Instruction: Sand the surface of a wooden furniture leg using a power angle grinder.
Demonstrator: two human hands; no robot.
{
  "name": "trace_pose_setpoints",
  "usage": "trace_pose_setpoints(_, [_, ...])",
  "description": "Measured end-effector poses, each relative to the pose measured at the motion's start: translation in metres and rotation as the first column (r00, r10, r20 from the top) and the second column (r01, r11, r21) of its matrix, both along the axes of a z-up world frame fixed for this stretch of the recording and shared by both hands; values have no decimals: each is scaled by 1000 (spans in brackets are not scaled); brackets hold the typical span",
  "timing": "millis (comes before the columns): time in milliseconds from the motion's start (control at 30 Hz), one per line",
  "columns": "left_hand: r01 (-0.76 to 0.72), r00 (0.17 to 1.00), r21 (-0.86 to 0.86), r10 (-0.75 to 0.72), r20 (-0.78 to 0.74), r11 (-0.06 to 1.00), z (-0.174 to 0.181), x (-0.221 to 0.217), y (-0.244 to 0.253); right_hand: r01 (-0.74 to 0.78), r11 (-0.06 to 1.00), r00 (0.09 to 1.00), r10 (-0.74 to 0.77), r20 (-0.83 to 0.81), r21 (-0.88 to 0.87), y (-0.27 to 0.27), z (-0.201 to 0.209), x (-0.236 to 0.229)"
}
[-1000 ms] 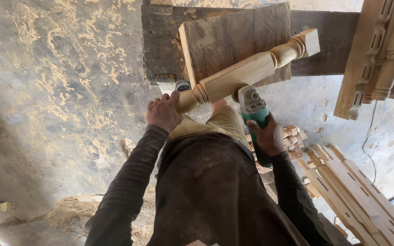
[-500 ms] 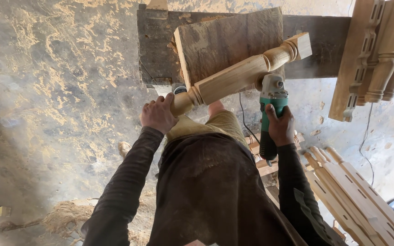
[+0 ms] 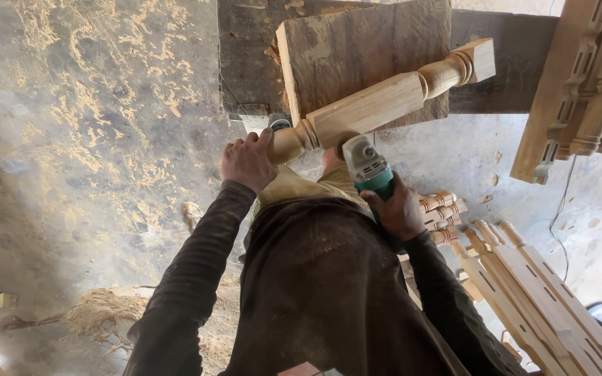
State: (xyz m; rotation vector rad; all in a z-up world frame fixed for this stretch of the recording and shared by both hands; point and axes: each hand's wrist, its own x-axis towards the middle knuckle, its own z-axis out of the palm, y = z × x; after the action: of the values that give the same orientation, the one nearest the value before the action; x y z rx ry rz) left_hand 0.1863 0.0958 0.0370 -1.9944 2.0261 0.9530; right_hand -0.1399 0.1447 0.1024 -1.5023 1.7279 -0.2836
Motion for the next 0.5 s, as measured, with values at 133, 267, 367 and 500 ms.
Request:
trace_pose_setpoints(133, [4,1000,-11,-4,1,1000,1,0,0,-71,996,997,70,24,50,-2,7,10])
trace_pose_setpoints(267, [10,1000,7,-10,7,1000,-4,0,0,-99,993,994,95,59,68,-6,8,8])
trace_pose_setpoints(367, [7,1000,16,-7,10,1000,-1,0,-1,-87,996,995,86,55,24,-8,-1,-7])
trace_pose_setpoints(500, [1,1000,22,-1,9,1000,-1,0,-2,8,999,999,-6,46,-48,-16,-17,-37])
